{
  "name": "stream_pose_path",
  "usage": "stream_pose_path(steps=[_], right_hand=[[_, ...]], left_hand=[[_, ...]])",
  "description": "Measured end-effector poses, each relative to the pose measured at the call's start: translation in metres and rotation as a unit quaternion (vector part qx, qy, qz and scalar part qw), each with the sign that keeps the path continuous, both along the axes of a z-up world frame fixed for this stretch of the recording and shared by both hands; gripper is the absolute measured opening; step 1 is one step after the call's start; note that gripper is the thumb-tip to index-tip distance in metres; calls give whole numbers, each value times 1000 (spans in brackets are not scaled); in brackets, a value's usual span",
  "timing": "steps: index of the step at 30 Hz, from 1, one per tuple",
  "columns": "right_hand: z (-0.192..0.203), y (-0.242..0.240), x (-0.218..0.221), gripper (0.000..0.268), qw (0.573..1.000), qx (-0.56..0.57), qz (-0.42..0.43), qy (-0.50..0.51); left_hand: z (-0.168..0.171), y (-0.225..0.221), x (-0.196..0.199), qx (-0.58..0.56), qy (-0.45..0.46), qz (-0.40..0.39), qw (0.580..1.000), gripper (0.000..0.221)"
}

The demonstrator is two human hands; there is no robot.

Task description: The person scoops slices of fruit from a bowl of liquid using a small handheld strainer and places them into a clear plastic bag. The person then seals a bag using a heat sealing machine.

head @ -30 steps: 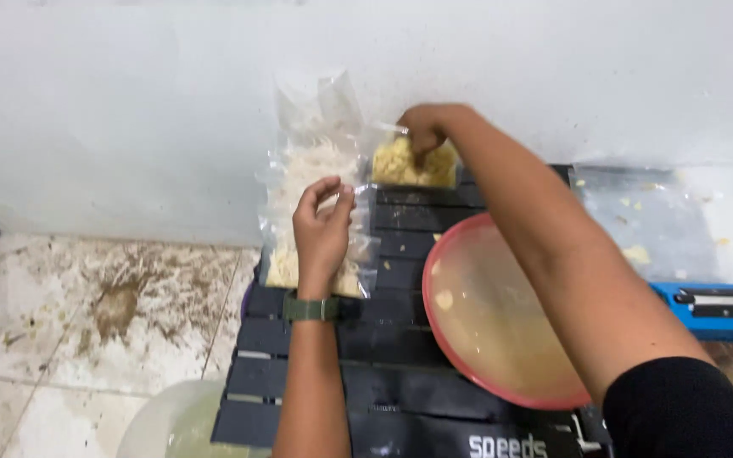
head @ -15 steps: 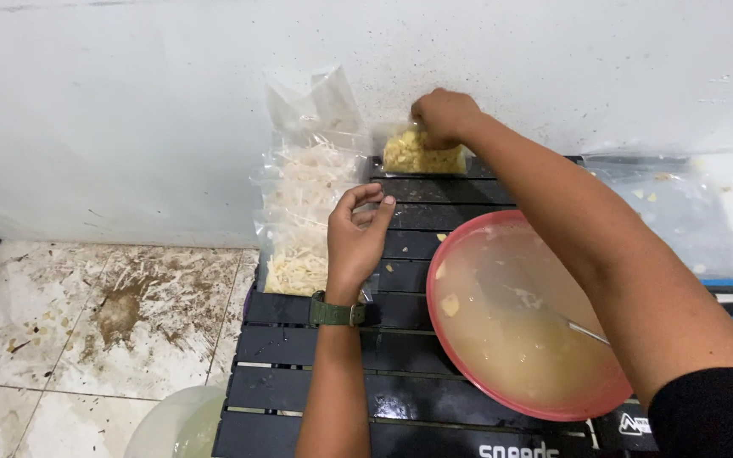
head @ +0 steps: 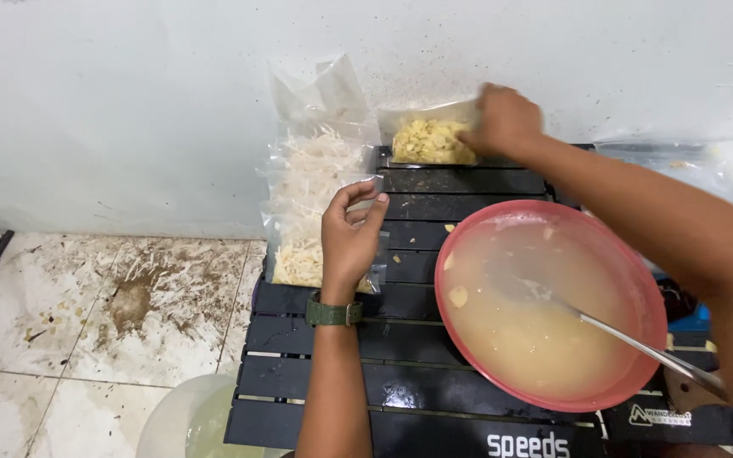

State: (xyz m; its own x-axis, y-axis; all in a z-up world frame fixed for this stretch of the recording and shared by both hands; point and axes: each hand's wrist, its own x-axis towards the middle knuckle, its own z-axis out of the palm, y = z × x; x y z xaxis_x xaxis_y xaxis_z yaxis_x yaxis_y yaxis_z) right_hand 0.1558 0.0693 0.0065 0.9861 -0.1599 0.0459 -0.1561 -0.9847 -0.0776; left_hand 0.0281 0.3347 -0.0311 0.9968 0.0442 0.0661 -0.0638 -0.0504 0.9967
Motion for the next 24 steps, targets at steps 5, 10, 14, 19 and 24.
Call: stream_pose_path(steps=[5, 10, 14, 19, 24], right_hand=[[-70, -56, 19, 80, 968, 245, 12, 50], [-128, -40, 54, 54, 975, 220, -5, 29], [-115, -21, 68, 48, 984, 172, 27, -20], [-118, -12, 71, 53, 987, 157, 36, 2], [-88, -1, 27, 37, 933, 356, -10, 41]], left_hand=[[-23, -6, 10, -55, -43, -16, 997, 38], [-24, -8, 9, -55, -50, -27, 997, 40], [-24, -7, 13, -61, -56, -8, 996, 41], [-28, -6, 13, -66, -50, 6, 997, 42], [-17, -3, 5, -61, -53, 13, 997, 40]])
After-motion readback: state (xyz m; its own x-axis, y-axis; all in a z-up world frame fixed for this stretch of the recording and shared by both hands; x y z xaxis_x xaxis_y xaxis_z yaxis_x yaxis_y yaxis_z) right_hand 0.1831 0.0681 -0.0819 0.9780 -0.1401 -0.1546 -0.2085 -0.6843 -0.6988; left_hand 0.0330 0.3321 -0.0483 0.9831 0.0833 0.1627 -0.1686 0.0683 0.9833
